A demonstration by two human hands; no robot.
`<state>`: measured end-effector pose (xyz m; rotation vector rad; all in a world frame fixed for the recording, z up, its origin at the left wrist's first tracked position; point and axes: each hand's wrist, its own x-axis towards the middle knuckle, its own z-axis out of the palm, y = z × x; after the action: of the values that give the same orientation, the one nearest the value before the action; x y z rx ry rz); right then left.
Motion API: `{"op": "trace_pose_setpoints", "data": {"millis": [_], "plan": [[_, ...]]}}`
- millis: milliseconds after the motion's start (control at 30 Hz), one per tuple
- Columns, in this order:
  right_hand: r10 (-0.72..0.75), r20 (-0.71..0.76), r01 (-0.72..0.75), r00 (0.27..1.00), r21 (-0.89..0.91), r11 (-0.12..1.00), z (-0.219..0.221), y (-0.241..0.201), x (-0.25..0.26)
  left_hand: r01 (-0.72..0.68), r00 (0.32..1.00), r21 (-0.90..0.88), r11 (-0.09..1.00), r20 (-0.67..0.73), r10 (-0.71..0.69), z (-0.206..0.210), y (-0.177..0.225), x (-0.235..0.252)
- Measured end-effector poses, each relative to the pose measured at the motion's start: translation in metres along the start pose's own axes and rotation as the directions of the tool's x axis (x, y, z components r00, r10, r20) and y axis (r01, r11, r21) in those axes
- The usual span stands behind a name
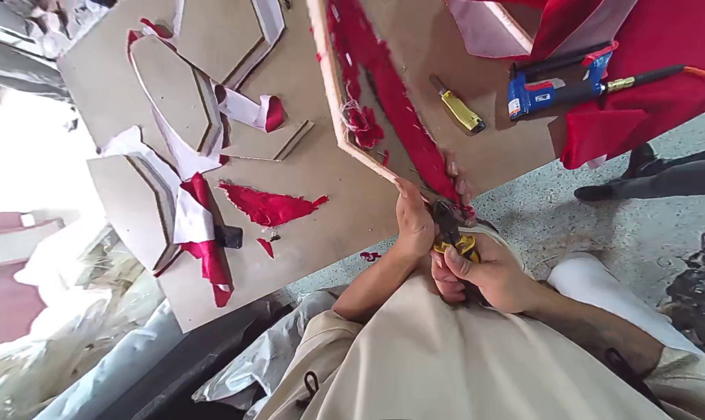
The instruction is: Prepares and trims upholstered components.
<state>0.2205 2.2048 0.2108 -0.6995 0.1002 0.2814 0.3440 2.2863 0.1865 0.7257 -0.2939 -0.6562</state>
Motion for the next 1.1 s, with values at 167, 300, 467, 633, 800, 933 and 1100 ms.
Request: {"op": "trace_pose_setpoints", "data": {"millis": [167, 300, 467, 633, 800, 933, 1100], "plan": [[-0.055, -0.009, 0.055, 0.998, -0.002, 0.998, 0.0, 0.007, 0.004, -0.004, 1.0, -0.047, 0.999, 0.01, 0.004, -0.003, -0.001, 0.008], [0.115, 0.181, -0.147, 0.977, 0.18, 0.973, -0.007, -0.006, 0.002, 0.005, 1.0, -0.043, 0.999, 0.028, -0.004, -0.011, 0.002, 0.01], [0.136, 0.352, -0.268, 0.926, 0.36, 0.894, -0.02, -0.004, 0.001, 0.133, 0.976, -0.087, 0.987, 0.187, -0.115, -0.019, 0.004, 0.007], [0.092, 0.336, -0.205, 0.937, 0.317, 0.926, -0.028, 0.004, 0.004, 0.234, 0.95, -0.114, 0.966, 0.238, -0.202, -0.023, 0.007, 0.005], [0.198, 0.238, -0.255, 0.951, 0.242, 0.936, -0.026, -0.004, -0.003, 0.255, 0.948, 0.106, 0.961, 0.168, -0.27, -0.028, 0.013, 0.002], [0.255, 0.126, -0.278, 0.959, 0.23, 0.933, -0.017, -0.01, -0.007, 0.32, 0.946, 0.152, 0.935, 0.01, -0.325, -0.017, 0.015, 0.002], [0.145, -0.107, -0.17, 0.984, -0.281, 0.945, -0.013, -0.019, -0.01, 0.44, 0.888, 0.257, 0.861, -0.266, -0.374, 0.007, 0.02, 0.002]]}}
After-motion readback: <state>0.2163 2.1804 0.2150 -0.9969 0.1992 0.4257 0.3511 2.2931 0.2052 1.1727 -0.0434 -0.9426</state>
